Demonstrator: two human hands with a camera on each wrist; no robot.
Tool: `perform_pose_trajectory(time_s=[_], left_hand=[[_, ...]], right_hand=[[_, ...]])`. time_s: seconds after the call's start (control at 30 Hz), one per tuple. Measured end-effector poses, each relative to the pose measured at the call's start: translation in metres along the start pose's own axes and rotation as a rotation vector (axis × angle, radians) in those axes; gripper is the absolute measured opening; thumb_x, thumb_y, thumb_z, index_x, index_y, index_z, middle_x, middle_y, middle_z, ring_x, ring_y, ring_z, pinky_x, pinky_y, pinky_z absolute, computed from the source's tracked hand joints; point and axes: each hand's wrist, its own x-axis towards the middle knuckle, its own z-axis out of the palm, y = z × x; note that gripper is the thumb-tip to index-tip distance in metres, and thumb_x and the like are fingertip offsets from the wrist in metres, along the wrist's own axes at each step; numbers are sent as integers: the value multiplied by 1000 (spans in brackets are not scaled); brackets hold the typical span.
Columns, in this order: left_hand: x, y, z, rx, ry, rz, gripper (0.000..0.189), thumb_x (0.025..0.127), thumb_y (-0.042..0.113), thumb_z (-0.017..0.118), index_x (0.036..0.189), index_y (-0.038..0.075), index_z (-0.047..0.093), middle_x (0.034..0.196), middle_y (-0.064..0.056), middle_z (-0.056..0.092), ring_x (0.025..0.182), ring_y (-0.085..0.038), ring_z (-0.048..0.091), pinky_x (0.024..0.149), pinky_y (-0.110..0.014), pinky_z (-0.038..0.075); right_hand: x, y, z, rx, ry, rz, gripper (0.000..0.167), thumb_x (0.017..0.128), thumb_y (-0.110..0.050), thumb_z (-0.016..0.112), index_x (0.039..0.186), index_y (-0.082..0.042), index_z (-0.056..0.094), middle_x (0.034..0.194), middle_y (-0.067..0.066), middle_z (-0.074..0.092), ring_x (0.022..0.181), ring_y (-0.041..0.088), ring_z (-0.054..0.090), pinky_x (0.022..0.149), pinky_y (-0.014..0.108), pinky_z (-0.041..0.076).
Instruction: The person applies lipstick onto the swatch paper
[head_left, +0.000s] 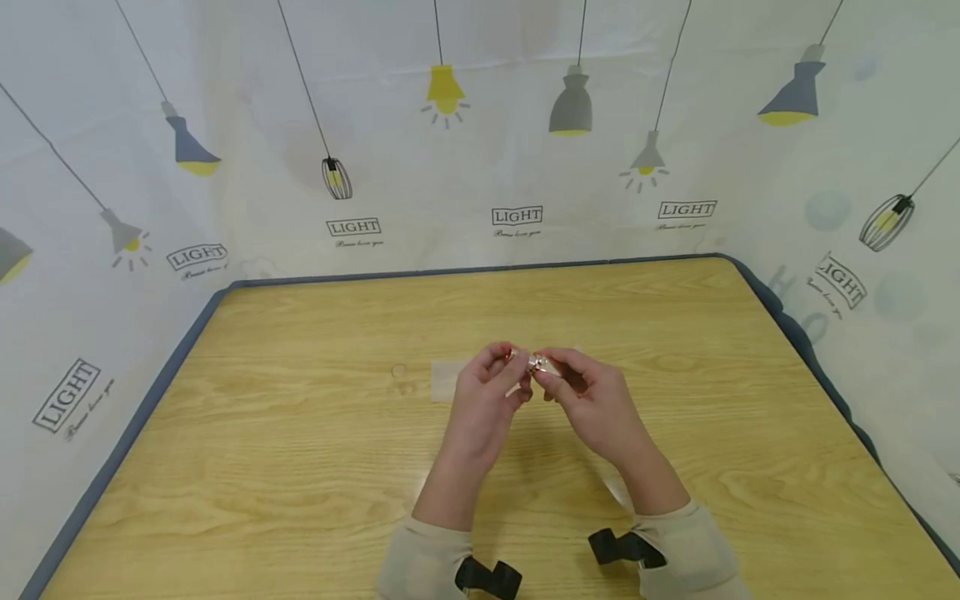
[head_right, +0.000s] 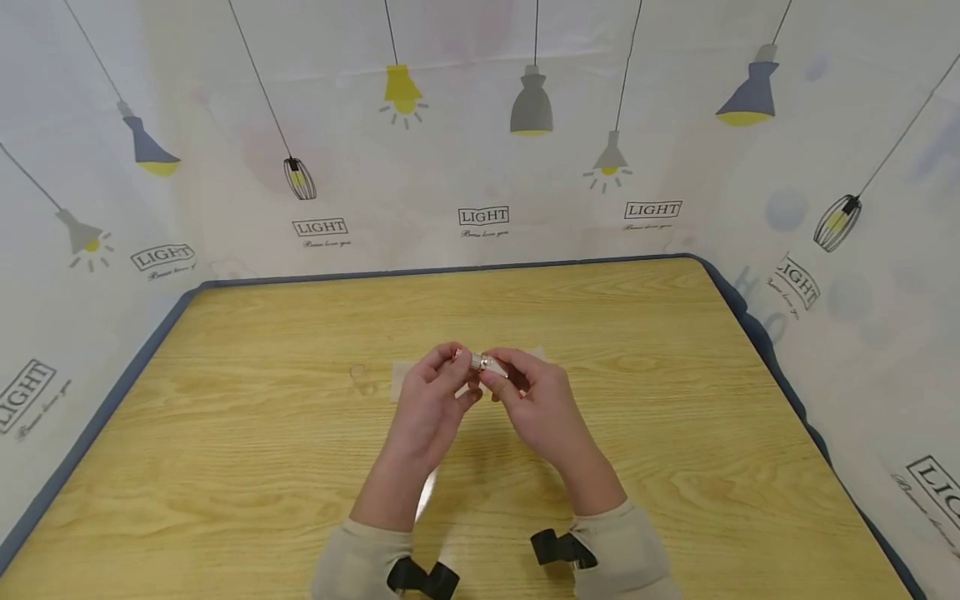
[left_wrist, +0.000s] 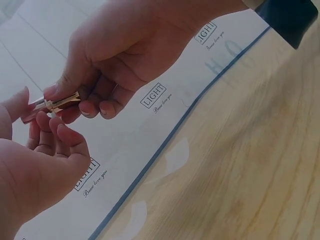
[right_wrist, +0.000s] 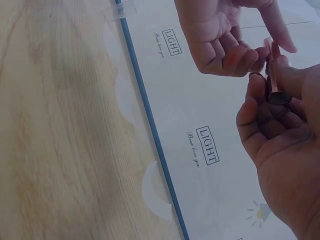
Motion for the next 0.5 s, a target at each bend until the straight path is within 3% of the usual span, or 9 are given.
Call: perform_pose_trajectory(time_s=[0.17, 0.5], left_hand=[[0, 0, 3, 25, 80, 17, 6, 105, 6, 66, 105, 9, 61, 93, 4, 66, 80, -8, 55, 71, -19, 48], [1, 1, 2, 61, 129, 35, 4, 101, 3, 71, 103, 6, 67, 91, 3, 69, 79, -8, 56, 71, -19, 50]], right_hand=[[0, 0, -1, 3, -5, -3, 26, 106, -10, 65, 130, -1, 72, 108, 16, 75, 83, 10, 68, 74, 23, 60], [0, -1, -2, -17, -5, -8, 25, 105, -13, 68, 128, -4, 73, 105, 12, 76, 82, 13, 67, 71, 26, 60]])
